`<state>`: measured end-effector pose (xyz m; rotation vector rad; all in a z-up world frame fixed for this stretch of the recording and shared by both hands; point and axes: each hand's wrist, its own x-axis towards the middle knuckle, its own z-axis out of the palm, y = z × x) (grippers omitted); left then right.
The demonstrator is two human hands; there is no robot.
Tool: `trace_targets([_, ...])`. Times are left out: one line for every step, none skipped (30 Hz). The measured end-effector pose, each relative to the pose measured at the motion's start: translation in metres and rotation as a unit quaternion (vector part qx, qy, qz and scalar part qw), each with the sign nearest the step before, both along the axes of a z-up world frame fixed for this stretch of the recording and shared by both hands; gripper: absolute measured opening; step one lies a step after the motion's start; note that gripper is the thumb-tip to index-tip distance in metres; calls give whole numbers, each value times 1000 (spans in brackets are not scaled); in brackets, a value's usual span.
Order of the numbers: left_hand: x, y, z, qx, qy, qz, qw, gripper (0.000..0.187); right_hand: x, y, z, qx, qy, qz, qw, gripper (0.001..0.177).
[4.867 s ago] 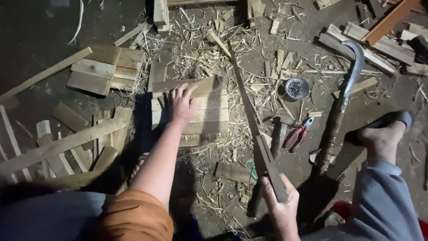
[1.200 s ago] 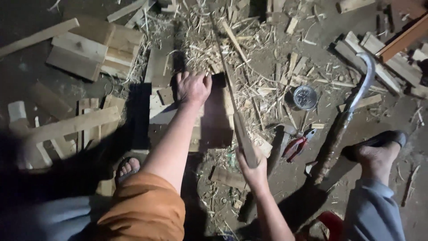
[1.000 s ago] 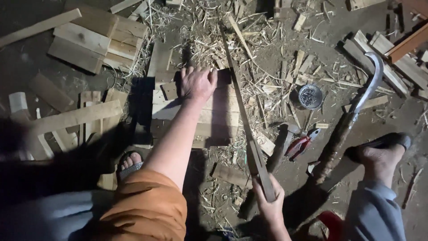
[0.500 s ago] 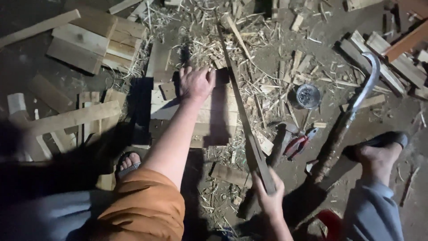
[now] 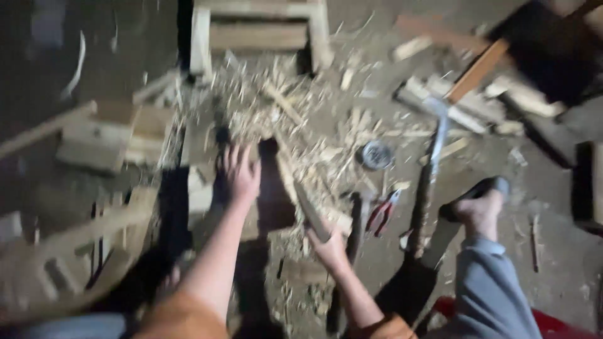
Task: The person sits on the floor and uses a hand saw to cut a small piece of wood. They hold the wood steady with their left hand while sawing with their right hand, then inspect the cut piece and continue sawing.
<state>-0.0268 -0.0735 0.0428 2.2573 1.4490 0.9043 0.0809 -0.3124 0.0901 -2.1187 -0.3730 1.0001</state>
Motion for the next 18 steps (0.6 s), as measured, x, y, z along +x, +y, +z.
trace_targets([-3,-12,2,22,-13,-10,1000,45,6,2,0,22,-13,-10,1000,65])
trace_targets([-6,-27,0,66,-40,1,997,43,10,0,0,57,-12,24,998,58])
trace_targets([-9,-41,-5,108,-68,12,992,42,14,-3,-2,91,-14,58,994,52])
trace_targets([-4,-56,15,120,-78,-3,990,42,15,-2,-8,103,-24,44,993,52])
trace_targets([1,-71,33,122,-75,-14,990,40,17,0,-14,165,-66,80,981,30])
trace_targets([0,-87,50,122,-71,-22,990,39,16,2,-21,223,-110,117,962,10])
trace_targets([9,-101,67,132,-79,-35,987,39,14,2,-7,231,-120,105,960,10])
trace_targets([16,-115,84,164,-65,-95,980,32,11,2,6,225,-88,107,964,25])
trace_targets([23,-129,99,196,-49,-155,967,26,8,3,19,220,-55,109,968,43])
trace_targets([28,-149,107,206,-52,-165,963,26,9,1,28,230,-61,100,966,43])
trace_targets([33,-168,113,181,-34,-257,949,38,11,0,36,229,-54,93,968,43])
trace_targets([36,-189,118,153,-11,-345,926,55,11,-2,44,226,-44,88,969,44])
trace_targets([34,-205,125,162,-11,-353,922,55,12,-4,52,234,-49,80,968,44])
trace_targets([31,-222,131,76,18,-416,906,49,12,-5,59,225,-32,81,970,44])
trace_targets([28,-237,136,-10,49,-474,879,44,12,-5,66,216,-15,83,973,44])
trace_targets([24,-247,143,-4,51,-477,878,44,10,-7,71,222,-17,80,972,44])
trace_targets([19,-257,149,-94,86,-479,869,56,8,-8,75,210,3,82,974,44])
trace_targets([12,-269,153,-187,122,-473,852,77,3,-13,77,196,26,85,976,44])
